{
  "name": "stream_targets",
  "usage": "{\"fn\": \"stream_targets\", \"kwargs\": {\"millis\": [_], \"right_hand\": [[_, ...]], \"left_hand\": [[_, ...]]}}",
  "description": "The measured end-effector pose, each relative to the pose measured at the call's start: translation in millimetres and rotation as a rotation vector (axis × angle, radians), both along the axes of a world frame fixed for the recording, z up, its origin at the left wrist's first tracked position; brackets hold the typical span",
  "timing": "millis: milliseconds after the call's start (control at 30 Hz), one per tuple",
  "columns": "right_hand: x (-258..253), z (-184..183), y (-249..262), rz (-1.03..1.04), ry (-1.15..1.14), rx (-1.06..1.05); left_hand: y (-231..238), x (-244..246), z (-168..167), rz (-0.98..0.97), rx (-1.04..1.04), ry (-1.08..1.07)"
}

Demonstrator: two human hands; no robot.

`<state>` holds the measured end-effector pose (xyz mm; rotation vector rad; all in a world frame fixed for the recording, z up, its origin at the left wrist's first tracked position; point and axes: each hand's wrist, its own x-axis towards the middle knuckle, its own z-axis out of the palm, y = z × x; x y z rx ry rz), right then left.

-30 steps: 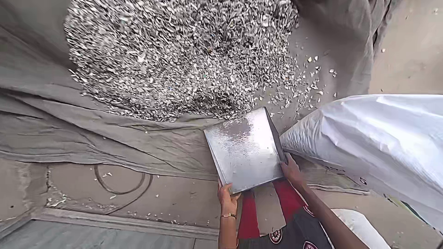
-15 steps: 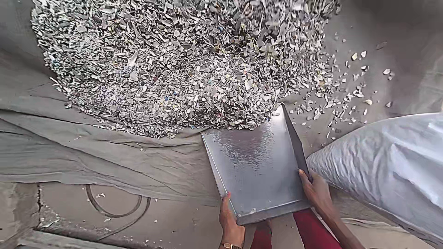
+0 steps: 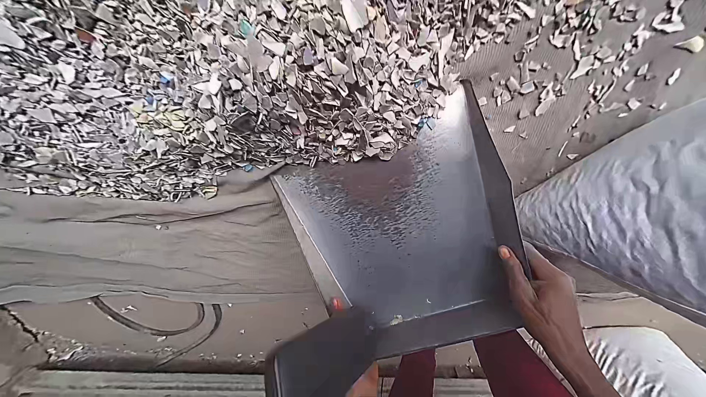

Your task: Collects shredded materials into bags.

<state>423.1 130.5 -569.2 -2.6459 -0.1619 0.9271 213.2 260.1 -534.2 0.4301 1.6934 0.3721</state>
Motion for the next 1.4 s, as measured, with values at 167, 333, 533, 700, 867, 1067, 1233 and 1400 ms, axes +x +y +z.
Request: {"fn": "stream_targets", "kwargs": {"millis": [167, 333, 533, 700, 867, 1067, 1233, 1400], "right_hand": [[14, -23, -6, -0.009, -0.009, 0.007], [20, -27, -7, -0.041, 0.049, 0.043], [20, -44, -8, -0.056, 0.027, 0.082], [22, -65, -15, -0.085, 0.060, 0.140], [19, -71, -19, -0.089, 0.098, 0.162], [21, -73, -21, -0.068, 0.074, 0.200], [21, -73, -20, -0.039, 0.090, 0.177], [31, -71, -14, -0.007, 0.201, 0.099]], "left_hand": [[67, 27, -9, -0.141, -0.441, 0.070], [110, 59, 2, -0.534, -0.326, 0.208], [162, 86, -22, -0.488, -0.129, 0.213], [202, 106, -65, -0.790, -0.013, 0.265], [210, 115, -119, -1.082, 0.278, 0.485], [177, 112, -141, -1.297, 0.669, 0.699], [207, 77, -85, -1.124, 0.926, 0.525], [245, 7, -59, -1.206, 0.846, 0.747]]}}
